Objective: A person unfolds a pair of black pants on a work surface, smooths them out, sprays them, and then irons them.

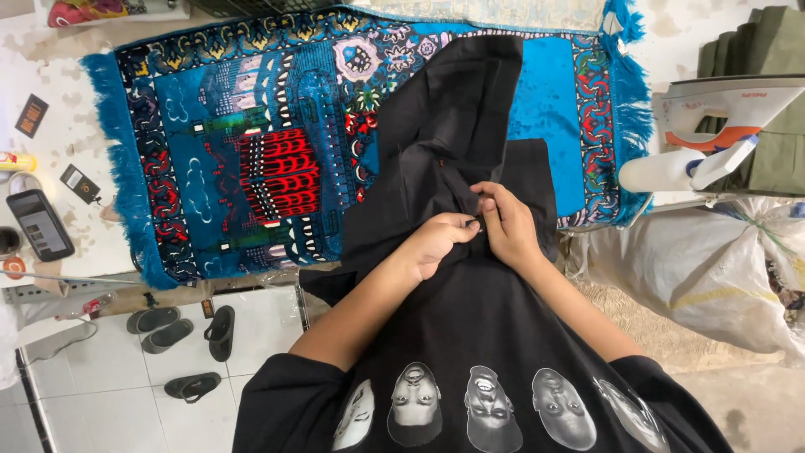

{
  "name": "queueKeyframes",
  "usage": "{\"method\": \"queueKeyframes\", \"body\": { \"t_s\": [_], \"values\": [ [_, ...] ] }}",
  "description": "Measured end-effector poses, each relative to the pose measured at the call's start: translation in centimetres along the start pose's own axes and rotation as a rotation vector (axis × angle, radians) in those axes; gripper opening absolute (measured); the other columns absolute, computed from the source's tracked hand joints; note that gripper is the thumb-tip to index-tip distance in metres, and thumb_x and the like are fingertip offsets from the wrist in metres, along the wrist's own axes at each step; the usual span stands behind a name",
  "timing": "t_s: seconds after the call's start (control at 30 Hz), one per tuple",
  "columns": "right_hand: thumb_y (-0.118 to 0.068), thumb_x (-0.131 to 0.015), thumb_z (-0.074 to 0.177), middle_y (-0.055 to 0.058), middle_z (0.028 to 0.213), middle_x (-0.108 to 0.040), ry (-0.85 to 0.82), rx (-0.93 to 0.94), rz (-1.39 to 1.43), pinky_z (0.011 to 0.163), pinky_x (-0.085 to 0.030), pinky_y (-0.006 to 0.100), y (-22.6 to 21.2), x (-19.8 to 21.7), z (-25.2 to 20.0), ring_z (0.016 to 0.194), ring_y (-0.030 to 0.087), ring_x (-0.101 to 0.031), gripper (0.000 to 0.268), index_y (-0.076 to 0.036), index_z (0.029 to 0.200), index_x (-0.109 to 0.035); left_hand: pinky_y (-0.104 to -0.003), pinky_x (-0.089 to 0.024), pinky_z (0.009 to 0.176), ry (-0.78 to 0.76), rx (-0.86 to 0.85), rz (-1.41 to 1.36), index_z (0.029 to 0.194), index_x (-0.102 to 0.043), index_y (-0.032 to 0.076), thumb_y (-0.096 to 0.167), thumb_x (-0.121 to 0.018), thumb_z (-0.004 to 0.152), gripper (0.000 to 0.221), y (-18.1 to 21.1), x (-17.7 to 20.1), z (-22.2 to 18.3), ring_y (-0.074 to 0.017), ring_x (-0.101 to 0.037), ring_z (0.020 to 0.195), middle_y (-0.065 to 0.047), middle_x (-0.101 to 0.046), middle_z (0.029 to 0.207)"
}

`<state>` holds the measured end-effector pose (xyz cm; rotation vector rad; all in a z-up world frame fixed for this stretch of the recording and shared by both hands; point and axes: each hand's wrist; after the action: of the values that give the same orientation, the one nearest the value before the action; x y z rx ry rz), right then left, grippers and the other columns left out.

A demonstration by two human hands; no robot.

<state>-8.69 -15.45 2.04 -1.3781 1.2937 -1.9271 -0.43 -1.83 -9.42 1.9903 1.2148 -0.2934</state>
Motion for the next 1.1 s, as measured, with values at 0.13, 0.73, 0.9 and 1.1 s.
{"method": "queueKeyframes", "body": {
  "t_s": [0.13,0.73,0.9,1.1],
  "values": [
    [-0.037,-0.029,0.111,0.01,0.089,-0.065,-0.082,0.12,-0.008,0.07,-0.054,0.047,-0.5,0.4,0.4,0.08,0.034,-0.066,0.047,-0.009,0.129,-0.063,-0.038,-0.055,0.096,0.013,-0.025,0.026,0.114,-0.071,0.0,0.016,-0.071,0.099,0.022,-3.1,2.2,2.1,-0.0241,-0.069,0.11,-0.017,-0.073,0.108],
    [-0.022,-0.035,0.108,0.009,0.061,-0.064,-0.121,0.149,-0.333,0.056,-0.055,0.044,-0.6,-0.2,0.8,0.058,0.034,-0.068,0.035,-0.013,0.135,-0.055,-0.03,-0.028,0.115,-0.129,-0.251,0.077,0.101,-0.069,0.004,0.024,-0.073,0.098,0.021,7.0,-6.0,-10.6,-0.0112,-0.04,0.119,0.001,-0.042,0.111],
    [-0.024,-0.038,0.107,0.009,0.057,-0.063,-0.049,0.134,-0.311,0.054,-0.054,0.041,0.1,-0.6,0.4,0.057,0.033,-0.068,0.031,-0.016,0.128,-0.059,-0.033,-0.024,0.119,-0.1,-0.244,0.096,0.099,-0.066,0.006,0.026,-0.073,0.097,0.021,7.1,-6.1,-10.7,-0.0143,-0.037,0.13,-0.001,-0.043,0.118],
    [-0.024,-0.038,0.106,0.007,0.055,-0.061,-0.017,0.147,-0.32,0.052,-0.054,0.039,0.2,-0.9,0.6,0.054,0.031,-0.067,0.031,-0.017,0.126,-0.06,-0.041,-0.015,0.125,-0.064,-0.275,0.053,0.101,-0.064,0.001,0.022,-0.068,0.101,0.021,5.7,-5.6,-9.9,-0.0257,-0.026,0.147,-0.01,-0.039,0.138]
  ]
}}
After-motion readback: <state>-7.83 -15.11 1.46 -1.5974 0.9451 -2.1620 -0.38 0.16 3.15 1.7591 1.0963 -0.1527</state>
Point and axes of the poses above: each hand's wrist, its own z-axis towards the middle knuckle, its own x-axis out of the back of the hand, y = z × x
